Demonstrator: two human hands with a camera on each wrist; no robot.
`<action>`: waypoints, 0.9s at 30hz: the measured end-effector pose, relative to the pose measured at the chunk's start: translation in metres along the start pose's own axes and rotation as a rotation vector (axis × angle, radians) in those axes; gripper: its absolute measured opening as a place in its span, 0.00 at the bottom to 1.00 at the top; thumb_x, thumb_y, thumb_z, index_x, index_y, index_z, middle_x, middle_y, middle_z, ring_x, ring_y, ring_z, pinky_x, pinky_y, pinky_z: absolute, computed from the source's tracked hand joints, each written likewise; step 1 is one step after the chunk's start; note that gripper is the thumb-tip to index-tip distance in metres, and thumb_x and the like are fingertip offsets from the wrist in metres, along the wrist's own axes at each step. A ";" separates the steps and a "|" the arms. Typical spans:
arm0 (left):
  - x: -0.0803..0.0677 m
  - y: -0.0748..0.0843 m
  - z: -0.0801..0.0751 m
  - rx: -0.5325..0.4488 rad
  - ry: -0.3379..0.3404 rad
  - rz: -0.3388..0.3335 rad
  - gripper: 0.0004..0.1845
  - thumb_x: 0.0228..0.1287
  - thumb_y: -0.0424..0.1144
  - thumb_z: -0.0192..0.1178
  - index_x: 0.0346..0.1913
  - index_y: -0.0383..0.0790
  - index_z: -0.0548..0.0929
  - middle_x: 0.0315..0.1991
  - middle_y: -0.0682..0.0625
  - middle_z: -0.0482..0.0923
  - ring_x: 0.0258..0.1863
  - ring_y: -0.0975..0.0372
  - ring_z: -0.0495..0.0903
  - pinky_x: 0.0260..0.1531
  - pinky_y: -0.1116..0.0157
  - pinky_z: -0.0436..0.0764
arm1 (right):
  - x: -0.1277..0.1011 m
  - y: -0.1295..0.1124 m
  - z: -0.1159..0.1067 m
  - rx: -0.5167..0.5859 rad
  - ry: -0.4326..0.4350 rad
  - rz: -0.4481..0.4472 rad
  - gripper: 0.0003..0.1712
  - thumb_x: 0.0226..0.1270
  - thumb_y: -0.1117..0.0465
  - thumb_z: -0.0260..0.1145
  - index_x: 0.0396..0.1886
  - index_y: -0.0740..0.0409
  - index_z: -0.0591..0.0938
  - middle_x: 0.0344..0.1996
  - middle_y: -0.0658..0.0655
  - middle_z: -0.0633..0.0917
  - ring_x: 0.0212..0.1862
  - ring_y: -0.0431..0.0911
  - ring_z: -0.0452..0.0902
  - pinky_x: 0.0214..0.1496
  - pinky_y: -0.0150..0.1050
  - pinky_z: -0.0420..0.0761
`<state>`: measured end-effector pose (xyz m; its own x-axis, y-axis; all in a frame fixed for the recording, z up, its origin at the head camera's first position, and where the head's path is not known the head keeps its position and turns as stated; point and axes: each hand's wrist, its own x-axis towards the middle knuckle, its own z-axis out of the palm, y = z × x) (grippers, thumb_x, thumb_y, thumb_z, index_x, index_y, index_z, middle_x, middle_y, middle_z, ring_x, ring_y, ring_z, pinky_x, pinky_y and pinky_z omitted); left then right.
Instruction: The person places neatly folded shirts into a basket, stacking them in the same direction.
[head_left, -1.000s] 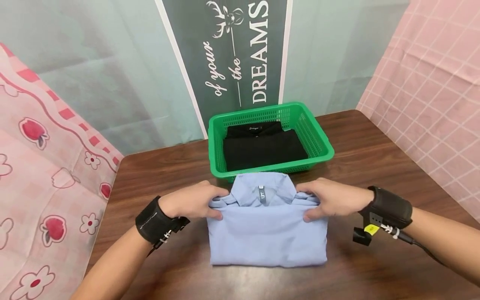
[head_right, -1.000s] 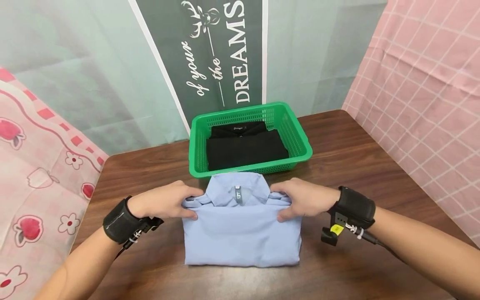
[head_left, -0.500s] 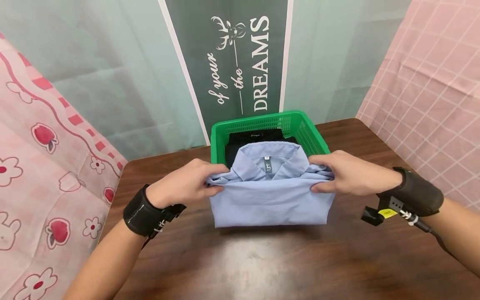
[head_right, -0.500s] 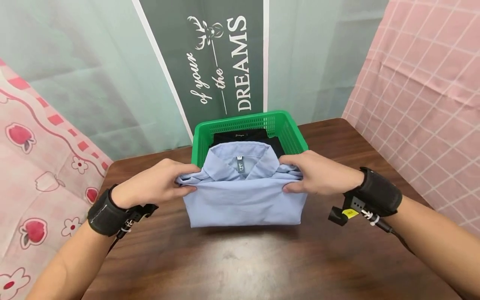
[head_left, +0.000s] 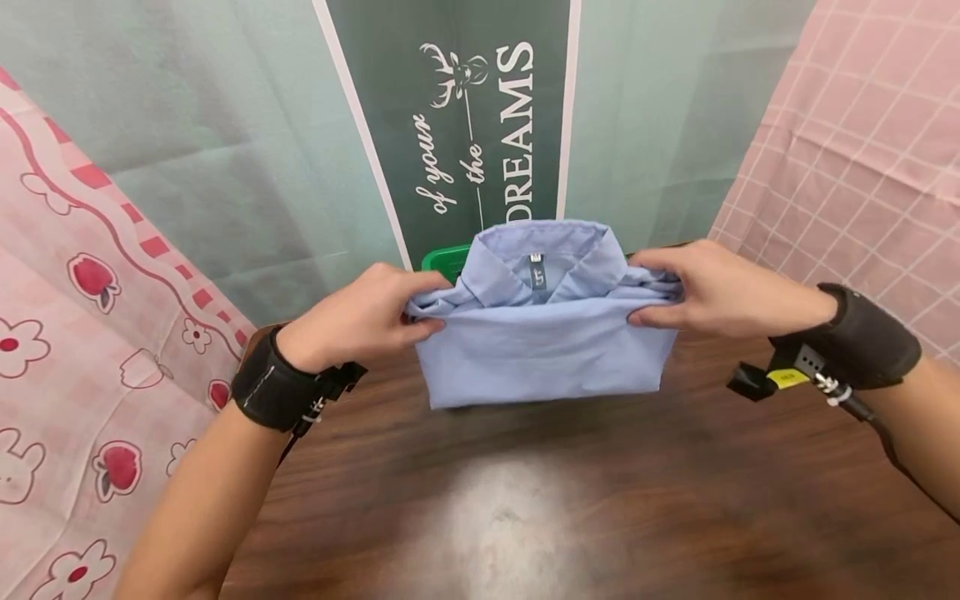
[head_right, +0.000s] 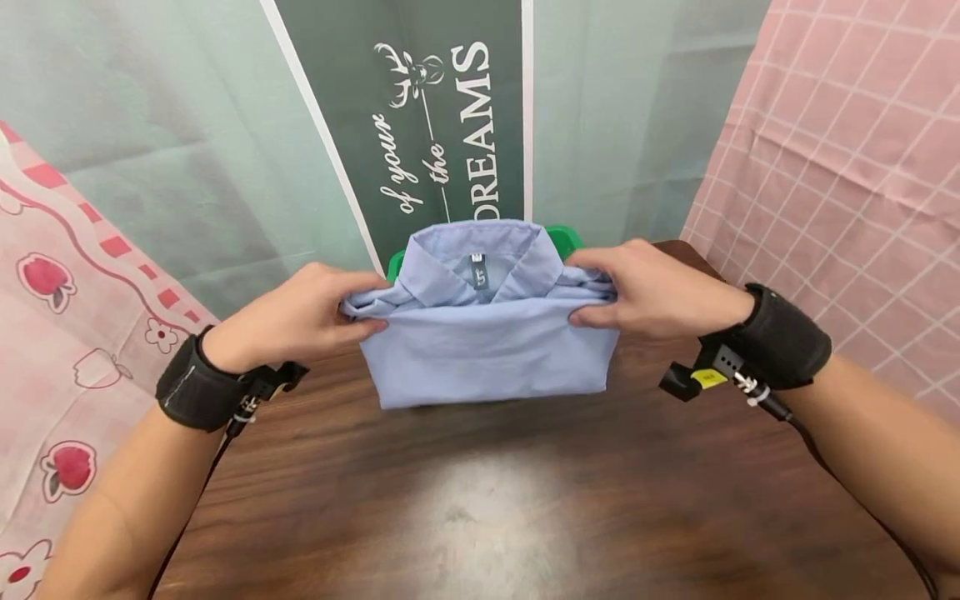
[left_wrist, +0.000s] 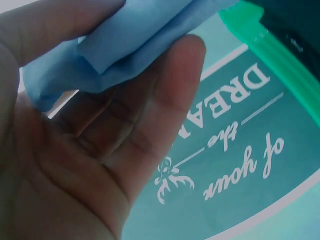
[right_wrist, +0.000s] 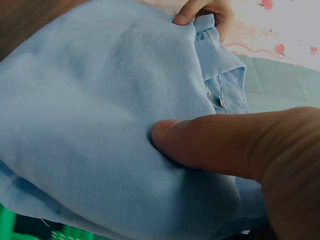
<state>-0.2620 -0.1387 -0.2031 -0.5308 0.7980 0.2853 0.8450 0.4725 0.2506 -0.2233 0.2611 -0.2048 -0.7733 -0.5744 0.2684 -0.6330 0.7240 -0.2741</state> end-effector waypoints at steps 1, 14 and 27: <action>0.004 -0.002 -0.003 0.015 0.016 -0.002 0.09 0.66 0.32 0.70 0.47 0.39 0.85 0.29 0.53 0.81 0.27 0.62 0.76 0.34 0.64 0.78 | 0.004 0.001 -0.004 -0.010 0.009 0.010 0.18 0.58 0.59 0.83 0.45 0.48 0.84 0.30 0.40 0.81 0.31 0.33 0.72 0.34 0.28 0.72; 0.040 -0.026 -0.003 0.191 0.057 -0.120 0.12 0.73 0.32 0.65 0.55 0.36 0.82 0.39 0.45 0.86 0.39 0.52 0.83 0.45 0.54 0.82 | 0.047 0.036 -0.003 -0.106 0.136 0.008 0.17 0.61 0.62 0.80 0.47 0.55 0.83 0.28 0.49 0.83 0.32 0.43 0.75 0.36 0.36 0.72; 0.053 -0.048 0.035 0.120 -0.110 -0.151 0.10 0.70 0.33 0.68 0.51 0.37 0.83 0.37 0.46 0.86 0.38 0.54 0.85 0.44 0.56 0.84 | 0.051 0.065 0.029 -0.049 -0.048 0.053 0.14 0.65 0.61 0.79 0.40 0.53 0.79 0.26 0.48 0.75 0.31 0.41 0.70 0.36 0.35 0.68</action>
<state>-0.3289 -0.1061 -0.2323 -0.6474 0.7476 0.1482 0.7614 0.6259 0.1687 -0.3052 0.2680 -0.2360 -0.8072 -0.5517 0.2098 -0.5895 0.7709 -0.2413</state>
